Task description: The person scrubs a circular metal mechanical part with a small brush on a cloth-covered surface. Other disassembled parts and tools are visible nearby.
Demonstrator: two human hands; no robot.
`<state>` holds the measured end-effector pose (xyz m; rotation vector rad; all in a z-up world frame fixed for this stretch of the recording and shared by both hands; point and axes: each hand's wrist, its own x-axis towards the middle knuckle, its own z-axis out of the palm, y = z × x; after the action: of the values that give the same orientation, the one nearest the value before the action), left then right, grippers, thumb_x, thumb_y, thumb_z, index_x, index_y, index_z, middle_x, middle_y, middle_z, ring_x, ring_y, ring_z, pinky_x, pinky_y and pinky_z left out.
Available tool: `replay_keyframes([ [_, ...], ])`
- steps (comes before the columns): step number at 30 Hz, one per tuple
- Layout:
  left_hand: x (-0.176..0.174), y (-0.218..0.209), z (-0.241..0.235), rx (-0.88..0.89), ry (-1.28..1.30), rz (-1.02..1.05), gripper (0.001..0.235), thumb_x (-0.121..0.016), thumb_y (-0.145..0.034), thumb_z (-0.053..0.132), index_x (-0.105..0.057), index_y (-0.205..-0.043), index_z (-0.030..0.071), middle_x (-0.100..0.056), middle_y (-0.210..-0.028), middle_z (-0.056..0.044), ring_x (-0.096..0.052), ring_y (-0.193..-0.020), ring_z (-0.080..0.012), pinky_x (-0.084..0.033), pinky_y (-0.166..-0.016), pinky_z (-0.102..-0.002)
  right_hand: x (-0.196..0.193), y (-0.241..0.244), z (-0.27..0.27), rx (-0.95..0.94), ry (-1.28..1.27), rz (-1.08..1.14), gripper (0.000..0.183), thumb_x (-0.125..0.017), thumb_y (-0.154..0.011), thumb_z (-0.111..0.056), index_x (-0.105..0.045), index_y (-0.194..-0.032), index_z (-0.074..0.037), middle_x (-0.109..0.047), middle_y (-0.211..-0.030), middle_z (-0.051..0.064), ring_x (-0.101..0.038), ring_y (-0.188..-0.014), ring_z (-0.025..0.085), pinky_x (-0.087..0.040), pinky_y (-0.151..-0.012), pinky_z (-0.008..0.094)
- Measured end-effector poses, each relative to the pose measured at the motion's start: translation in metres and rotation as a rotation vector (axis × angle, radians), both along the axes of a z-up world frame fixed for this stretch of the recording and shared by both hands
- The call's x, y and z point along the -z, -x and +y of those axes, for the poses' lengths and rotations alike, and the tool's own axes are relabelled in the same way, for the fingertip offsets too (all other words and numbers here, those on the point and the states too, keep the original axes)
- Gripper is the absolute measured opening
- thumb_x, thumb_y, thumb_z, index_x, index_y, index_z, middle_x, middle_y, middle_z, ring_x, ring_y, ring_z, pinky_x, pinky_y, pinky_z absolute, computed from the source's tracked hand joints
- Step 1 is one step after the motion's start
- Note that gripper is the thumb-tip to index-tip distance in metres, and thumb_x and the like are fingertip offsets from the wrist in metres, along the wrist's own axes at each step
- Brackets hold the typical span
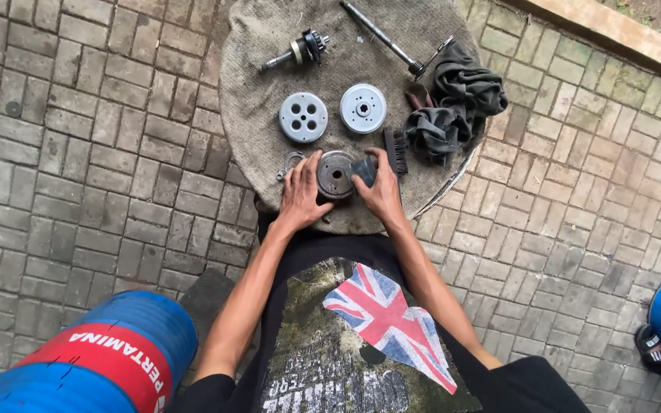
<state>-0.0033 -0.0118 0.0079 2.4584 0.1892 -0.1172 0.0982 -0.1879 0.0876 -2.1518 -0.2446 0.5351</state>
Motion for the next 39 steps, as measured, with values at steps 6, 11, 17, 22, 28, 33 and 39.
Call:
replay_keyframes([
  [6, -0.002, 0.001, 0.002, 0.008, 0.000, -0.016, 0.126, -0.085, -0.066, 0.038, -0.008, -0.162, 0.015, -0.030, -0.163, -0.008, -0.029, -0.146, -0.0274, -0.020, -0.119, -0.048, 0.042, -0.028, 0.014, 0.089, -0.169, -0.189, 0.051, -0.081, -0.081, -0.013, -0.060, -0.127, -0.010, -0.069, -0.100, 0.022, -0.069, -0.097, 0.044, -0.054, -0.082, 0.051],
  [11, -0.003, 0.001, 0.003, -0.007, 0.020, -0.012, 0.127, -0.086, -0.064, 0.038, -0.009, -0.163, 0.015, -0.032, -0.162, -0.010, -0.030, -0.146, -0.0290, -0.021, -0.119, -0.049, 0.053, -0.042, -0.004, 0.208, -0.356, -0.134, 0.021, -0.074, -0.092, -0.019, -0.067, -0.110, -0.013, -0.059, -0.083, 0.004, -0.057, -0.078, 0.016, -0.049, -0.066, 0.031],
  [17, 0.003, 0.001, 0.002, 0.013, 0.027, -0.018, 0.123, -0.084, -0.067, 0.040, -0.009, -0.162, 0.014, -0.029, -0.163, -0.009, -0.029, -0.146, -0.0297, -0.020, -0.119, -0.051, -0.026, -0.019, -0.010, -0.063, -0.217, -0.015, 0.043, -0.074, -0.082, -0.015, -0.063, -0.124, -0.015, -0.062, -0.101, 0.014, -0.057, -0.099, 0.032, -0.047, -0.085, 0.043],
  [22, -0.002, -0.001, 0.001, 0.028, 0.038, -0.009, 0.125, -0.087, -0.066, 0.035, -0.008, -0.162, 0.013, -0.028, -0.163, -0.010, -0.029, -0.145, -0.0320, -0.020, -0.118, -0.052, -0.081, -0.003, -0.010, -0.485, 0.388, 0.153, 0.075, -0.070, -0.085, -0.028, -0.042, -0.155, -0.036, -0.073, -0.098, 0.031, -0.067, -0.103, 0.054, -0.051, -0.094, 0.061],
  [28, -0.004, 0.001, 0.002, 0.035, 0.018, -0.013, 0.122, -0.086, -0.067, 0.038, -0.011, -0.160, 0.011, -0.027, -0.164, -0.010, -0.028, -0.146, -0.0314, -0.019, -0.119, -0.052, -0.061, 0.015, -0.023, -0.512, 0.500, 0.178, 0.076, -0.064, -0.088, -0.036, -0.032, -0.156, -0.048, -0.074, -0.093, 0.027, -0.070, -0.098, 0.051, -0.054, -0.090, 0.059],
  [33, 0.006, 0.000, 0.001, 0.010, 0.000, -0.036, 0.125, -0.087, -0.065, 0.042, -0.012, -0.161, 0.012, -0.030, -0.162, -0.009, -0.030, -0.145, -0.0301, -0.020, -0.119, -0.052, -0.042, 0.023, -0.034, -0.403, 0.237, 0.115, 0.045, -0.067, -0.089, -0.034, -0.060, -0.133, -0.027, -0.076, -0.098, 0.022, -0.069, -0.099, 0.048, -0.054, -0.087, 0.060],
  [39, -0.001, 0.002, 0.001, 0.013, 0.009, -0.044, 0.123, -0.087, -0.065, 0.039, -0.014, -0.160, 0.010, -0.030, -0.163, -0.010, -0.031, -0.144, -0.0314, -0.020, -0.118, -0.052, -0.015, 0.013, -0.037, -0.227, 0.007, 0.123, 0.037, -0.062, -0.099, -0.040, -0.054, -0.128, -0.018, -0.072, -0.115, 0.021, -0.066, -0.113, 0.045, -0.050, -0.094, 0.059],
])
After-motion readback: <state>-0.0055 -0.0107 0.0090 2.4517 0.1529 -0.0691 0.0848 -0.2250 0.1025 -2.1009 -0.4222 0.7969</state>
